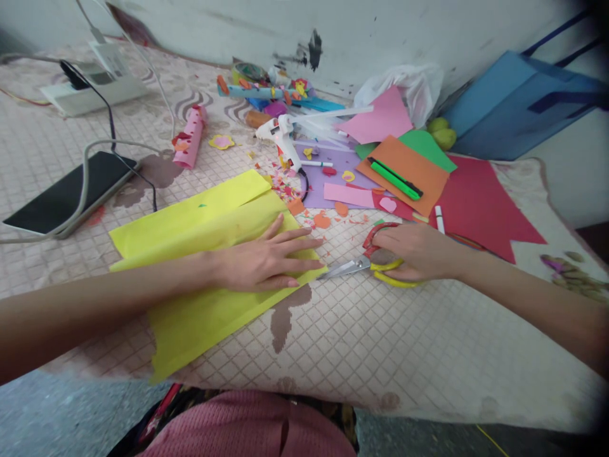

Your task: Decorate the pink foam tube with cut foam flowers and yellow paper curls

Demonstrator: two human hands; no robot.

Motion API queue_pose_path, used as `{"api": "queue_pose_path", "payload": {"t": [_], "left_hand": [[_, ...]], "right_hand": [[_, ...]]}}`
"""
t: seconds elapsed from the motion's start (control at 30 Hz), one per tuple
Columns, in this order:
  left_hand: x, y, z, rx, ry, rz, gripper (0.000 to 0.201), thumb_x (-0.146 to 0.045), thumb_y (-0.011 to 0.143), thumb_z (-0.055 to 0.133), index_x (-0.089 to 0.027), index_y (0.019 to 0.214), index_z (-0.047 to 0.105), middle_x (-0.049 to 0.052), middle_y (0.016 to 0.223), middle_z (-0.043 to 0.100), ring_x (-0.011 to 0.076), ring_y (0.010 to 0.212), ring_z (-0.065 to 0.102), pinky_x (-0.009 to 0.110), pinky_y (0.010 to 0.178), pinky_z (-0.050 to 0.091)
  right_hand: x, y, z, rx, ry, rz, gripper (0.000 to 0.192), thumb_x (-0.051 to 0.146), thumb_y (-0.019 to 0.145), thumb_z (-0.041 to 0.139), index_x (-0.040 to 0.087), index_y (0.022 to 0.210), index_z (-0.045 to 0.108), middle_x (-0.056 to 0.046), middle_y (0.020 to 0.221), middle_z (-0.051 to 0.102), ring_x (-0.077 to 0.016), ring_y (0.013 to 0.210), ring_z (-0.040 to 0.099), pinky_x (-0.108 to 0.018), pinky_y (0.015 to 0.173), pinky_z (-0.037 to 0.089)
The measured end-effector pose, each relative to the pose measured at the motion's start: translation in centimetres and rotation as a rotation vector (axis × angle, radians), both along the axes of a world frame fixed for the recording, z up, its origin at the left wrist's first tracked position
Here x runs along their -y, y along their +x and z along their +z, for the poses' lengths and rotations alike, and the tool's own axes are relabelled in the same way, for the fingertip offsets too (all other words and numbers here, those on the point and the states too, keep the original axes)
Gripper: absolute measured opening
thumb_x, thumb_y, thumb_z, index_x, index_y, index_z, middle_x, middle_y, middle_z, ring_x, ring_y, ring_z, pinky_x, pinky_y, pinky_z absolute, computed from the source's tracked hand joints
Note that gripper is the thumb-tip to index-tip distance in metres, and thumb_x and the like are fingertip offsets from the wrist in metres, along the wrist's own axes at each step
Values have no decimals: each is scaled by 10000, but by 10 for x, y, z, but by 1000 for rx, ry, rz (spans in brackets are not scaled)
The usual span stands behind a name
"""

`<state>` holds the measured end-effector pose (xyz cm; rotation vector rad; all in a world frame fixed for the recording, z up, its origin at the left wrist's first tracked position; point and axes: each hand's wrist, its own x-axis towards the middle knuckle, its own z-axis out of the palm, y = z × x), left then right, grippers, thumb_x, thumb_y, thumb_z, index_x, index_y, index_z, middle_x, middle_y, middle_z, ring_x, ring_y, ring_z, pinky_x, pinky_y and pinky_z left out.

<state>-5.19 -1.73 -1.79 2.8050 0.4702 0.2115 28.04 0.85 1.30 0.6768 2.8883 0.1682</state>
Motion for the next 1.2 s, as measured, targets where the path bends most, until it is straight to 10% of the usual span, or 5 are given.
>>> {"api": "queue_pose_path", "payload": {"t": [1.2], "left_hand": [[1,-5,-3,-18,26,11,447,-381,917,393,-326,1359,358,72,1506,185,305,1378,140,625,1052,-6]], "right_hand": [[-3,-15,0,-45,-15,32,315,442,770,539,157,905,547,-76,830,626,-228,744,582,-310,627,393]]}}
